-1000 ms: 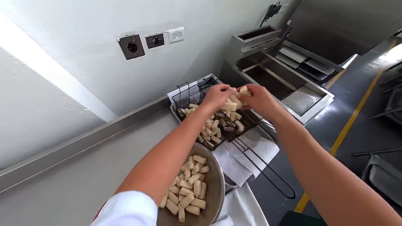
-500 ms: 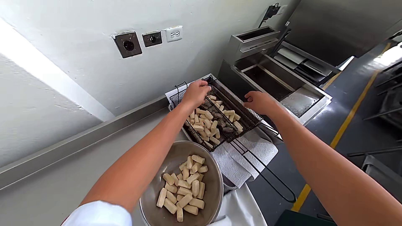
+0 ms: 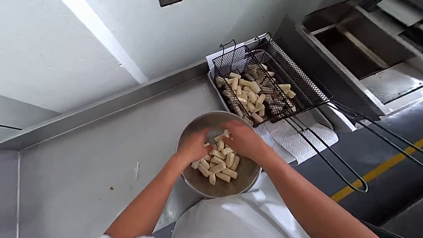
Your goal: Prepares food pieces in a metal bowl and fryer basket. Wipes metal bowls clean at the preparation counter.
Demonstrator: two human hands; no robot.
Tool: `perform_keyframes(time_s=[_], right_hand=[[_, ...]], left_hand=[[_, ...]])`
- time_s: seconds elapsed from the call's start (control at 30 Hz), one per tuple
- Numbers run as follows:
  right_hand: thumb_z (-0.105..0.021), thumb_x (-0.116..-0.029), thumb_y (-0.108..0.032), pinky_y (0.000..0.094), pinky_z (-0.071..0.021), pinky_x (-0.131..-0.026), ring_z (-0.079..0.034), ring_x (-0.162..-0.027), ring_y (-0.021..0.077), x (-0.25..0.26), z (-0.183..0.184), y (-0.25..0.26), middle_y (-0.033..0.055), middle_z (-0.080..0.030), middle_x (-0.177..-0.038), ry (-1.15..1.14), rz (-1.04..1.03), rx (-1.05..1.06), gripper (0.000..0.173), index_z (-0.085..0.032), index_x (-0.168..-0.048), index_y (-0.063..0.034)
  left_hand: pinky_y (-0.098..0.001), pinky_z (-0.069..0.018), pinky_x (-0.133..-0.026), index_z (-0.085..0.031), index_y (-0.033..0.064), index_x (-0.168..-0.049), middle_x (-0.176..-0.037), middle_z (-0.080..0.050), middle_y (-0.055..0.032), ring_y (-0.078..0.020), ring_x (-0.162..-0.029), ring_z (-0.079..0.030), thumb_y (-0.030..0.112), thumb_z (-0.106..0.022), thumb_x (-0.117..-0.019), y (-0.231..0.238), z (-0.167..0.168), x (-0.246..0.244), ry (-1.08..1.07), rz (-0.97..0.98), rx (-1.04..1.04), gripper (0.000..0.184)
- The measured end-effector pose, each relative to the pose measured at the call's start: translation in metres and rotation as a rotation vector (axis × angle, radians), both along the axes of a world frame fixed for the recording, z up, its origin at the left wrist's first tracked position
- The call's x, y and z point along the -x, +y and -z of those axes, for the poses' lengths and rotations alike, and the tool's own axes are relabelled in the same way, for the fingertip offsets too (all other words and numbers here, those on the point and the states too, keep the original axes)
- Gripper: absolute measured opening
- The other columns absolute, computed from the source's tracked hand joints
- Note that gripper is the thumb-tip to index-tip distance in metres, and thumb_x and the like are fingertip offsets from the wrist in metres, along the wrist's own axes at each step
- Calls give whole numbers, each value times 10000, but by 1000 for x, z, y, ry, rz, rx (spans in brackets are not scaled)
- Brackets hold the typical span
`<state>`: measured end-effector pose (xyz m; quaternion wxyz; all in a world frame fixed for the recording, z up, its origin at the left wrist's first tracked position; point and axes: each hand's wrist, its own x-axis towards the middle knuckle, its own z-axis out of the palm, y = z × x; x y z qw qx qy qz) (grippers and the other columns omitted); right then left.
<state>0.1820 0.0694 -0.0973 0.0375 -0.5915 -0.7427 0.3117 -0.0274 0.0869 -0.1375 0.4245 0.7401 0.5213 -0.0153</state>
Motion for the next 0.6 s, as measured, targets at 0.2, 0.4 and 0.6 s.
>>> perform_keyframes(time_s=[0.2,0.4,0.6], right_hand=[[-587,-971,-478,609,-267,-1175,-410,-1439,360,-1,95,4,151,-533,-1486,-402,-378,110,647,-525,-1479,-82],[-610,-879,-716,614,-419,-1058,-477,-1340,435,-12,80,0,255,-563,-1351,-493,-320,398,824,-653,-1238,24],[-789,-823,-586,609,-493,-953,-604,-1168,403,-16,75,-3,243,-573,-1309,-327,-108,503,814,-566,-1316,22]], left_hand=[[-576,-267,-1204,-283,27,-1601,-1550,-440,-214,-361,-1443,-411,801,-688,-750,-24,65,-29,251,357,-51,1220],[-661,-487,-960,-486,106,-1488,-1190,-694,-213,-418,-1120,-659,739,-602,-878,-36,61,-13,291,375,122,887],[-655,-433,-1042,-585,54,-1388,-1307,-632,-231,-401,-1243,-592,479,-729,-923,-26,65,-8,117,216,380,646]])
